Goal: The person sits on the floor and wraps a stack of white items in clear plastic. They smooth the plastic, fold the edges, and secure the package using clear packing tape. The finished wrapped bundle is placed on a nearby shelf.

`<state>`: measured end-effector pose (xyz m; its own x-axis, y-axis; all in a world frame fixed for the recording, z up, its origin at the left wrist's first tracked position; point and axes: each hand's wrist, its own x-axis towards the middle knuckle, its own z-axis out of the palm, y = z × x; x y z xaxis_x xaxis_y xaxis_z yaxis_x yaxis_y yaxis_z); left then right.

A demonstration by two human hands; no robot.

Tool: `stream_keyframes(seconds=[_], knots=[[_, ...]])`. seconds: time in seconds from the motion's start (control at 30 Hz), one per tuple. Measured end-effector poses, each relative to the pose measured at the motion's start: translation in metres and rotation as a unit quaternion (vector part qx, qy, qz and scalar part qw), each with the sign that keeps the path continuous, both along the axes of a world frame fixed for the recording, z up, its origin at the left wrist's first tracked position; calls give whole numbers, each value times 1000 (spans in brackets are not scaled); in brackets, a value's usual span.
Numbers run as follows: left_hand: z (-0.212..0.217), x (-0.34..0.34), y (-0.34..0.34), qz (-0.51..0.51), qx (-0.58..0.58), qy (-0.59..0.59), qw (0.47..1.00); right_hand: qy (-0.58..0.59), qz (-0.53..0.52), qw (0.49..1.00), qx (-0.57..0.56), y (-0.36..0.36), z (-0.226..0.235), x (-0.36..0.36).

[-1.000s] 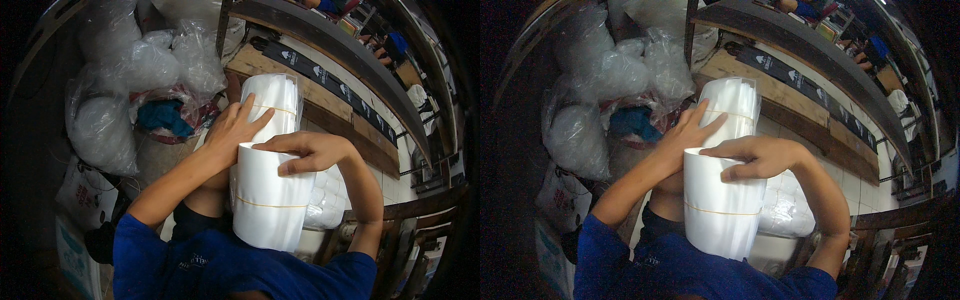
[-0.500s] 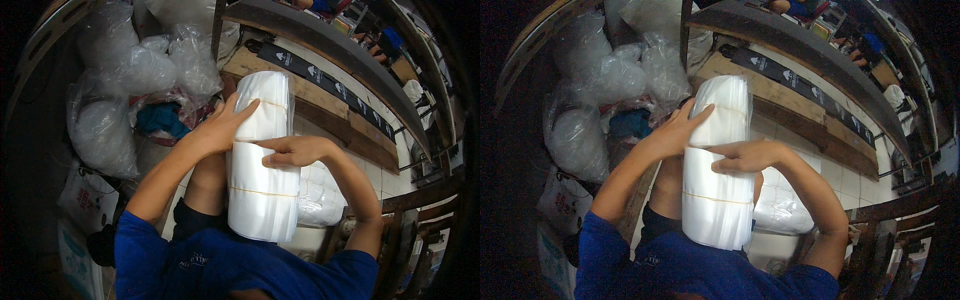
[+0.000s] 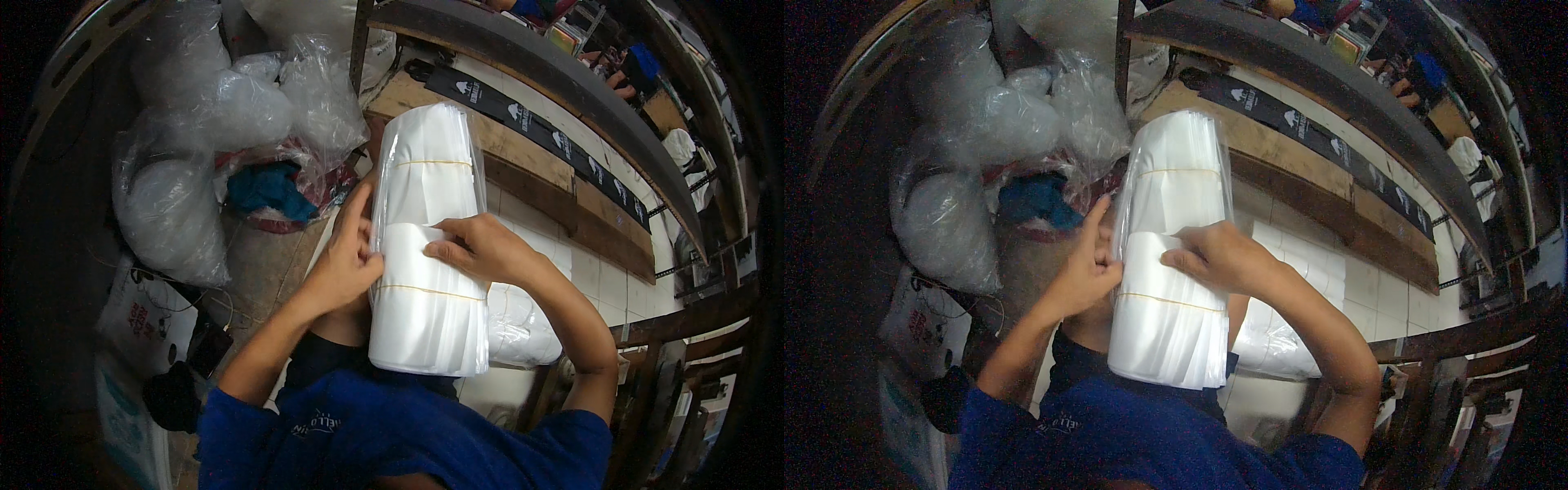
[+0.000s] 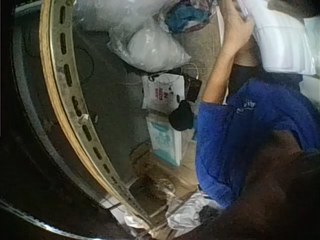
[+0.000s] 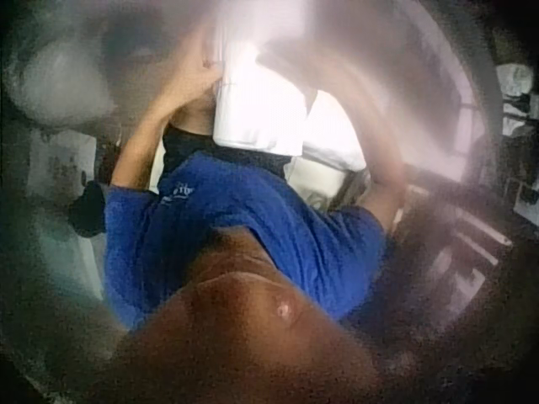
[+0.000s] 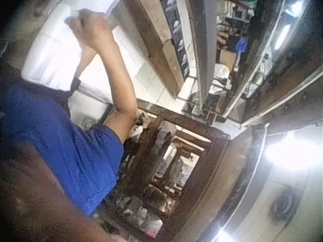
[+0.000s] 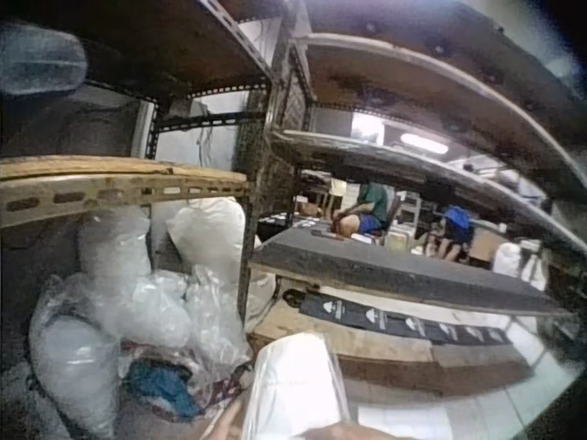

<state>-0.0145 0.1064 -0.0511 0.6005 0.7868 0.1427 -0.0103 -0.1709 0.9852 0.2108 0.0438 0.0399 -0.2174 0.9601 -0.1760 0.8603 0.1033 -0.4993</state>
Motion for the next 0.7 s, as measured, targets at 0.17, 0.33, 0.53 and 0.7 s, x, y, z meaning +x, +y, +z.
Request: stream_keyframes(seconds=[0.17, 0.33, 0.53, 0.7], knots=[[-38, -3, -42, 46, -77, 17, 996, -91, -80, 993, 4, -4, 6, -8], [-37, 13, -60, 205, 38, -21, 978, 2, -109, 993, 50, -27, 14, 4], [-38, 31, -60, 257, 42, -85, 962, -15, -111, 977, 179, -72, -1, 8], [-34, 37, -64, 228, 8, -128, 965, 89, -39, 934, 342, -128, -21, -15]])
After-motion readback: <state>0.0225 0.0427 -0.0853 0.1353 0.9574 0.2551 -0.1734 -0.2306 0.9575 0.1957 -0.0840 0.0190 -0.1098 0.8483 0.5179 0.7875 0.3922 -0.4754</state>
